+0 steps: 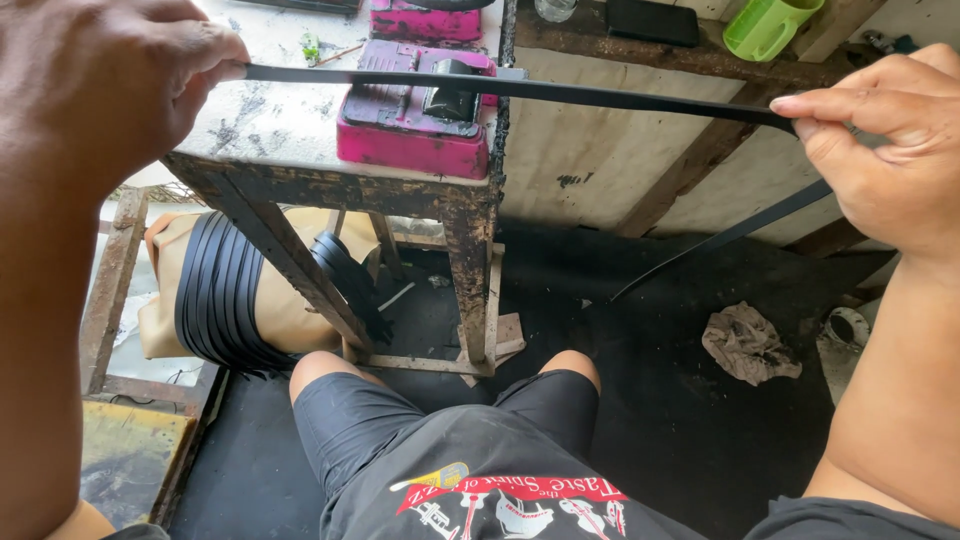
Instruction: Applying dye to leather strips using a manual roller applicator and hanging them on a rack to dry.
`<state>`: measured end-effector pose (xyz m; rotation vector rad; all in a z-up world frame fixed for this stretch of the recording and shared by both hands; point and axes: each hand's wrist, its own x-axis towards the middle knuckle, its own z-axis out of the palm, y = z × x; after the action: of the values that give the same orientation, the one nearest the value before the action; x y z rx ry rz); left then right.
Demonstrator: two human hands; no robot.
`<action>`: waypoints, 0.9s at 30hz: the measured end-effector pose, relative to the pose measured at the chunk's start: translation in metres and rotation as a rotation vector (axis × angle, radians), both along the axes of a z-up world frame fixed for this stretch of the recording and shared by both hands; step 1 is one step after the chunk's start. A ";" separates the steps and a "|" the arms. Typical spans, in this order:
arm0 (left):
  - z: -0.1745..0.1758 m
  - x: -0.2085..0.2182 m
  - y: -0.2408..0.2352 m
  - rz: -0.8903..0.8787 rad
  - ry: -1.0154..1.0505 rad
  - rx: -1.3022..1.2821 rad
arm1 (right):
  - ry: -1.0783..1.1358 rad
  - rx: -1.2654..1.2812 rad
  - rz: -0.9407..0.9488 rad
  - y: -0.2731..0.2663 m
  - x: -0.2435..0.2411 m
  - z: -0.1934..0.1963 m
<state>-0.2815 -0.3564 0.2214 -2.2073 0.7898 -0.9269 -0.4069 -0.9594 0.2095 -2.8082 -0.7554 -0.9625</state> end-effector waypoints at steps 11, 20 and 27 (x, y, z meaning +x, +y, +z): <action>0.014 -0.002 -0.028 0.133 0.021 0.109 | 0.023 0.021 -0.015 -0.031 0.005 -0.011; 0.014 0.006 -0.054 0.093 0.283 -0.058 | 0.091 0.100 -0.026 -0.065 0.002 -0.021; 0.019 0.001 -0.083 0.022 0.202 -0.031 | 0.095 0.046 -0.080 -0.102 -0.005 -0.030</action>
<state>-0.2805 -0.4399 0.2408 -2.3583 0.8460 -0.7181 -0.4124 -1.0610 0.1798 -2.8398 -0.6063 -0.8384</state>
